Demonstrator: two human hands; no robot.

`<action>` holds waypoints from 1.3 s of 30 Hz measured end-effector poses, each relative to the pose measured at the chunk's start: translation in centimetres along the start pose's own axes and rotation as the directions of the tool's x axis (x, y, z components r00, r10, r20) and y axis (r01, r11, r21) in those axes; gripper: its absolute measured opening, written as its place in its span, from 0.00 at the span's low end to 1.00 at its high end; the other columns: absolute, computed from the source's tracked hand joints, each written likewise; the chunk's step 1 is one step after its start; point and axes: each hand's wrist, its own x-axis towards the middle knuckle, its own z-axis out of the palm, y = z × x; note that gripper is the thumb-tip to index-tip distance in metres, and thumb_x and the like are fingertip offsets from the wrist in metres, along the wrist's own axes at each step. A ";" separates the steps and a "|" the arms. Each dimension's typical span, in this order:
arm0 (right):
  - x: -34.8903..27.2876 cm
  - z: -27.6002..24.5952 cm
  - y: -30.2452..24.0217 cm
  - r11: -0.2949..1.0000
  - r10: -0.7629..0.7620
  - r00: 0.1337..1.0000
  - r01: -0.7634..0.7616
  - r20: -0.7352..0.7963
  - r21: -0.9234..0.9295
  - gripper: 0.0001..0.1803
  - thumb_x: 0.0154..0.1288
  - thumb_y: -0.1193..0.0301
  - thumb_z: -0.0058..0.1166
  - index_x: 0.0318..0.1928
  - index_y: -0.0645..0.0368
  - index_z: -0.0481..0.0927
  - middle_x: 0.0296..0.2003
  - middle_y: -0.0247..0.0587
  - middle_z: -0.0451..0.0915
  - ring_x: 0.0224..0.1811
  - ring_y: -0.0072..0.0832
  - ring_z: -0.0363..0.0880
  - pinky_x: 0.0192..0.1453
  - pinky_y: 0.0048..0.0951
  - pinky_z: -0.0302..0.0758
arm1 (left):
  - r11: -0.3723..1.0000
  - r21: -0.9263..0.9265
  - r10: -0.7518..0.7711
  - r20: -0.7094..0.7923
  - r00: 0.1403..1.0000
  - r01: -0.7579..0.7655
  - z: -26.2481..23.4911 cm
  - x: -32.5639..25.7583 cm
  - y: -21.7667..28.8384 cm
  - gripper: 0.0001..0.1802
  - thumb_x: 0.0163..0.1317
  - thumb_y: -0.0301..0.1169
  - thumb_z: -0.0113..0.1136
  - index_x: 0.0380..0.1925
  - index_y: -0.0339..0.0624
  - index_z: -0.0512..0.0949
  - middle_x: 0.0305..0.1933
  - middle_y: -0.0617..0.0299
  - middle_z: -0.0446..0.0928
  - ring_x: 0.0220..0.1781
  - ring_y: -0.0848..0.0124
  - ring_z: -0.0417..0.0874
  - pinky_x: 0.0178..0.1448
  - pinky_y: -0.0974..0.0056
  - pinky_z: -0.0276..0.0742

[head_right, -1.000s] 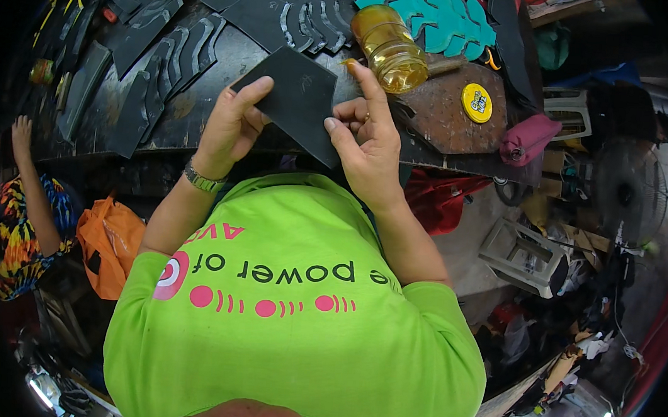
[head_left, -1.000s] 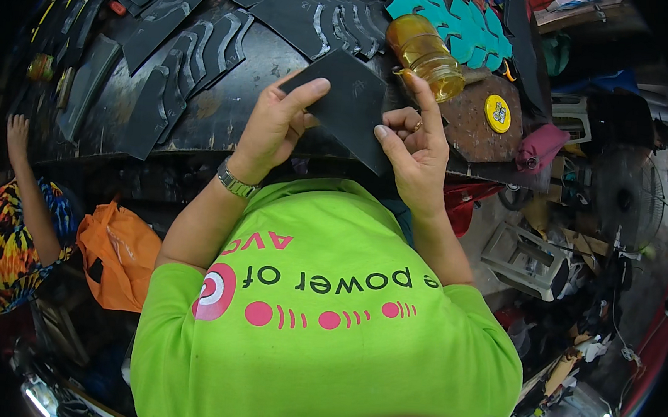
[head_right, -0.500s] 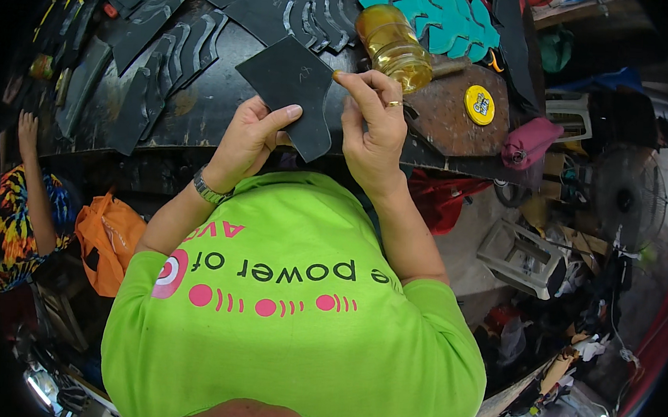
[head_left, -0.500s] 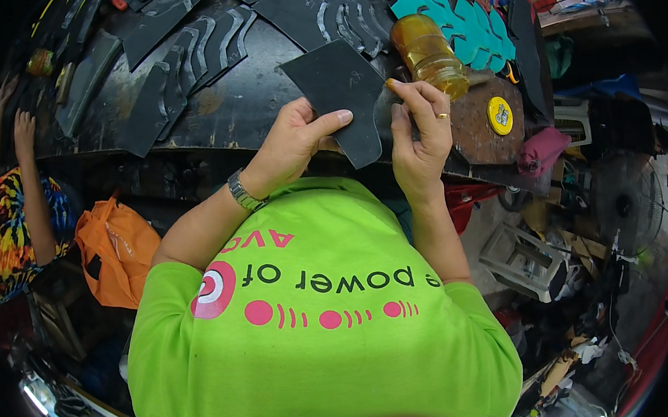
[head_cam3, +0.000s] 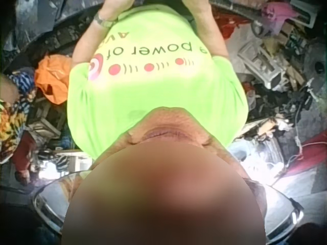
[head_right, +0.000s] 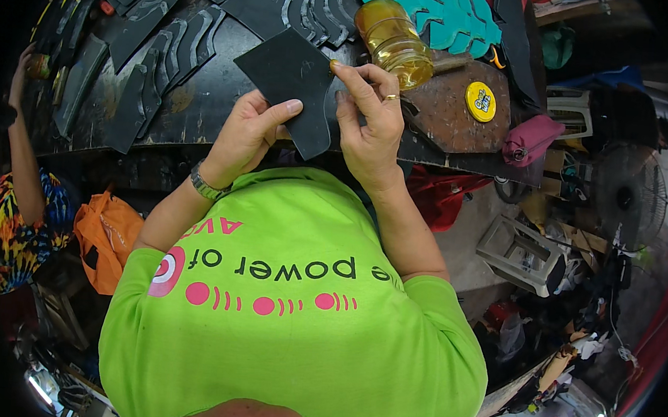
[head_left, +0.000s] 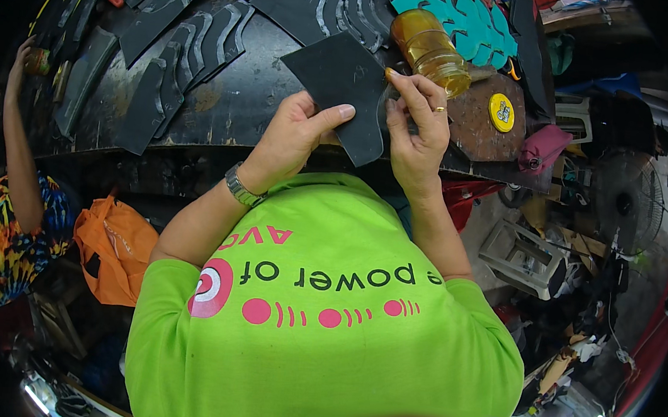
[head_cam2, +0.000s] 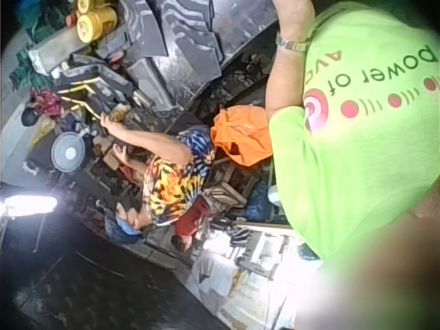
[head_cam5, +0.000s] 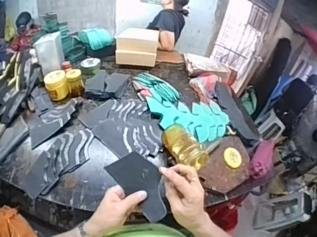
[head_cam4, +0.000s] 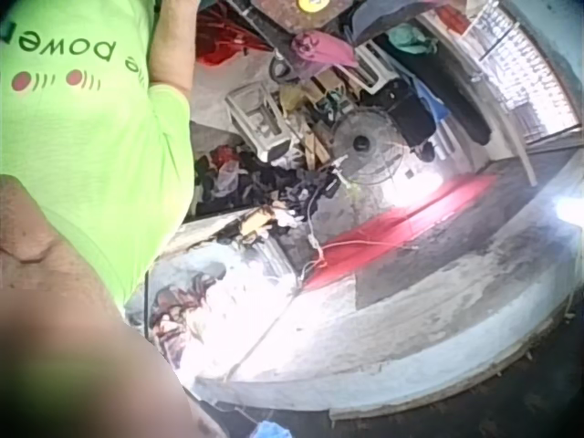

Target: The person picks up black and teal cut pieces from a cluttered work table, turns them over, and stacks them by color. They handle the pieces one at a time, occasionally shifting other items on the table to reach the next piece.

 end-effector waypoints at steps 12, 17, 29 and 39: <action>-0.9 0.6 -0.3 0.980 0.063 0.996 -0.073 0.059 0.183 0.21 0.61 0.88 0.57 0.52 0.57 0.87 0.46 0.37 0.76 0.46 0.25 0.77 0.50 0.23 0.74 | 0.999 -0.022 0.026 -0.039 0.999 -0.027 0.1 0.0 0.4 0.14 0.71 0.28 0.61 0.52 0.31 0.76 0.50 0.54 0.83 0.48 0.69 0.88 0.53 0.62 0.88; -1.2 0.6 -0.6 0.963 0.084 0.993 -0.102 0.083 0.248 0.21 0.60 0.89 0.57 0.50 0.58 0.88 0.45 0.37 0.77 0.46 0.25 0.77 0.50 0.23 0.74 | 0.998 -0.063 0.017 -0.006 1.000 -0.018 -0.1 0.1 0.7 0.13 0.73 0.27 0.58 0.53 0.33 0.76 0.51 0.55 0.84 0.49 0.70 0.88 0.53 0.63 0.87; -1.9 -0.6 -0.7 0.957 -0.070 0.995 0.047 0.073 0.286 0.19 0.54 0.90 0.60 0.42 0.56 0.90 0.49 0.38 0.76 0.44 0.24 0.77 0.49 0.24 0.74 | 0.976 -0.218 0.029 0.004 1.000 -0.027 -0.6 0.7 1.5 0.12 0.75 0.28 0.54 0.54 0.35 0.75 0.51 0.55 0.84 0.50 0.70 0.88 0.52 0.63 0.89; -1.2 -0.1 -0.3 0.988 -0.140 0.990 0.140 0.002 -0.064 0.28 0.51 0.92 0.56 0.48 0.50 0.90 0.54 0.41 0.75 0.45 0.32 0.76 0.50 0.29 0.75 | 0.989 -0.052 0.136 -0.077 0.988 -0.140 0.0 0.9 1.9 0.14 0.72 0.25 0.57 0.55 0.36 0.73 0.51 0.55 0.83 0.49 0.69 0.88 0.48 0.63 0.91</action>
